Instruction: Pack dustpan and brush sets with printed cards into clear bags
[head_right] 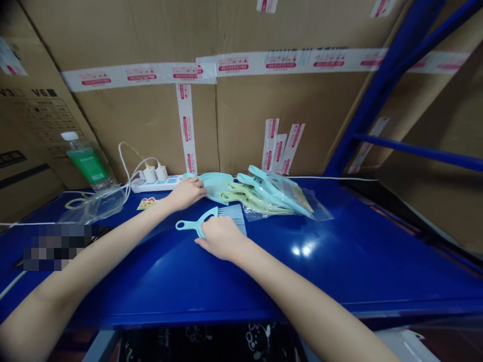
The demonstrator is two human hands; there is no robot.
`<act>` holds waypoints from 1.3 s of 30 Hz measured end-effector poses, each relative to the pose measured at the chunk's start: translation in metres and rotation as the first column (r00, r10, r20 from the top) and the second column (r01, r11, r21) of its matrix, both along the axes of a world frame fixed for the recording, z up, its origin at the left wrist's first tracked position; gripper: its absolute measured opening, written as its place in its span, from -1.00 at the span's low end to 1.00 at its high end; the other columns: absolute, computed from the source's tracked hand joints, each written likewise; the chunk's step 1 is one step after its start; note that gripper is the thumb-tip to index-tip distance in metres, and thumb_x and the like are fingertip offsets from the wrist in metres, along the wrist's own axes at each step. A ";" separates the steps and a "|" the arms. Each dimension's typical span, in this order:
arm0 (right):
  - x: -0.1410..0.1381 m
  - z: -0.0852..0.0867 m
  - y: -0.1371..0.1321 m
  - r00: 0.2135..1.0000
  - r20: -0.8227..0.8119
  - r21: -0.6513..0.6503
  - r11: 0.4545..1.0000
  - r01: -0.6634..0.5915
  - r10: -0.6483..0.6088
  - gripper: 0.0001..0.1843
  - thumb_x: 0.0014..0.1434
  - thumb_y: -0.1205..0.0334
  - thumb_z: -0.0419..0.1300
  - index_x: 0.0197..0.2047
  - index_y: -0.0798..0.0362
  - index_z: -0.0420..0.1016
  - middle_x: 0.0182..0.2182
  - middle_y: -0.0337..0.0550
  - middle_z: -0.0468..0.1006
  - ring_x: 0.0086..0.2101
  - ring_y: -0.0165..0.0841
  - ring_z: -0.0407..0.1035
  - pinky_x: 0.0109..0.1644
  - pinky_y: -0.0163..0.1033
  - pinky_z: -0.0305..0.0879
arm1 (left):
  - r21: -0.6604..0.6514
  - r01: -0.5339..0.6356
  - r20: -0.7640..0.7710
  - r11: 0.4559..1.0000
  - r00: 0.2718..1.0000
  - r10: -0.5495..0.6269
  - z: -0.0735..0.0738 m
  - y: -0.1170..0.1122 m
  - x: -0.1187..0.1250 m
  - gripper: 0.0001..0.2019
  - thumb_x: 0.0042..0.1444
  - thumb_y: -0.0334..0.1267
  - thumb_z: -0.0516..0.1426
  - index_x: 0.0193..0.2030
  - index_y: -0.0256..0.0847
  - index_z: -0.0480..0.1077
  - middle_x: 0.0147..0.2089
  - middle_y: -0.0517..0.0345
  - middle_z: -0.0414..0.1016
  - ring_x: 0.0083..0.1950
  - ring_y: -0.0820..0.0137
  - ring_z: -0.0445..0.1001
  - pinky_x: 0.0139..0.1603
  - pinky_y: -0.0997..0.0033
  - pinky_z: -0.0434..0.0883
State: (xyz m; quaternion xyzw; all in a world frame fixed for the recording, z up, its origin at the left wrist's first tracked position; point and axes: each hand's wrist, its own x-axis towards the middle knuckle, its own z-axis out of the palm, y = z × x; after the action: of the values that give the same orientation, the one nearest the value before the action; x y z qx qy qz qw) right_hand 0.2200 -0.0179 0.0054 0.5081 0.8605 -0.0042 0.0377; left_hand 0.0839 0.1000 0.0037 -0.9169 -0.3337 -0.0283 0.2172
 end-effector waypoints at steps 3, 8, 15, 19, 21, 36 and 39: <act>0.002 -0.001 0.001 1.000 0.011 0.006 1.000 0.026 -0.026 -0.70 0.27 0.10 0.08 -0.29 0.12 0.53 -0.43 -0.08 0.57 -0.36 -0.27 0.46 -0.43 -0.28 0.07 | 0.008 0.010 -0.012 1.000 1.000 -0.010 -0.003 0.001 0.003 -0.69 0.29 -0.29 -0.06 -0.29 -0.24 0.49 -0.28 -0.05 0.49 -0.08 0.18 0.37 -0.14 0.23 0.27; 0.007 -0.003 0.005 0.999 -0.003 0.006 0.999 0.044 -0.044 -0.70 0.25 0.09 0.11 -0.33 0.12 0.53 -0.46 -0.09 0.55 -0.40 -0.29 0.44 -0.46 -0.28 0.02 | 0.016 0.018 -0.024 1.000 1.000 -0.018 -0.004 -0.002 0.004 -0.72 0.28 -0.28 -0.03 -0.27 -0.25 0.49 -0.29 -0.03 0.49 -0.09 0.19 0.38 -0.15 0.25 0.28; 0.016 0.007 0.002 0.997 -0.079 -0.096 0.995 -0.021 0.014 -0.71 0.18 0.13 0.20 -0.51 0.10 0.47 -0.57 -0.20 0.48 -0.51 -0.40 0.33 -0.50 -0.32 -0.02 | 0.044 0.050 -0.014 0.998 0.999 -0.049 0.000 -0.006 0.004 -0.79 0.24 -0.29 0.03 -0.18 -0.26 0.48 -0.26 0.01 0.49 -0.14 0.24 0.39 -0.15 0.29 0.30; 0.026 0.017 0.011 0.977 -0.209 -0.012 0.999 0.033 -0.035 -0.68 0.23 0.14 0.12 -0.51 0.07 0.43 -0.59 -0.24 0.45 -0.54 -0.43 0.30 -0.48 -0.33 0.01 | 0.080 0.076 0.001 0.994 0.997 -0.076 0.003 -0.011 0.007 -0.78 0.25 -0.32 -0.01 -0.17 -0.28 0.47 -0.27 0.01 0.48 -0.15 0.25 0.39 -0.17 0.30 0.30; 0.036 0.022 0.020 0.959 -0.238 0.078 0.982 0.174 -0.151 -0.69 0.27 0.15 0.04 -0.44 0.07 0.44 -0.54 -0.19 0.49 -0.49 -0.38 0.35 -0.46 -0.32 0.05 | 0.101 0.089 0.005 0.991 0.996 -0.090 0.004 -0.015 0.008 -0.77 0.25 -0.33 -0.02 -0.20 -0.29 0.47 -0.28 -0.01 0.47 -0.15 0.24 0.39 -0.19 0.29 0.30; 0.093 0.034 0.040 0.718 -0.113 0.250 0.680 0.689 -0.686 -0.68 0.25 0.24 -0.02 -0.08 0.26 0.43 -0.18 0.24 0.52 -0.09 -0.04 0.41 -0.29 -0.20 0.25 | 0.198 0.180 -0.011 0.964 0.983 -0.181 0.007 -0.068 -0.036 -0.81 0.19 -0.37 0.03 -0.16 -0.27 0.45 -0.26 0.05 0.48 -0.25 0.29 0.39 -0.27 0.32 0.28; 0.096 0.038 0.040 0.723 -0.076 0.200 0.700 0.686 -0.687 -0.70 0.20 0.35 -0.02 -0.07 0.26 0.43 -0.16 0.23 0.52 -0.10 -0.06 0.43 -0.33 -0.22 0.24 | 0.195 0.196 -0.003 0.961 0.980 -0.200 0.002 -0.084 -0.050 -0.82 0.18 -0.38 0.05 -0.15 -0.27 0.44 -0.24 0.05 0.49 -0.24 0.27 0.40 -0.28 0.31 0.28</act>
State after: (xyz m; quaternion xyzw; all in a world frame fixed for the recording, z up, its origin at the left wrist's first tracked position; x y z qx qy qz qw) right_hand 0.3158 0.0217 0.0439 0.7929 0.6044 0.0756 -0.0197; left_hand 0.0342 0.0155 0.0059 -0.9198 -0.2378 -0.0898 0.2991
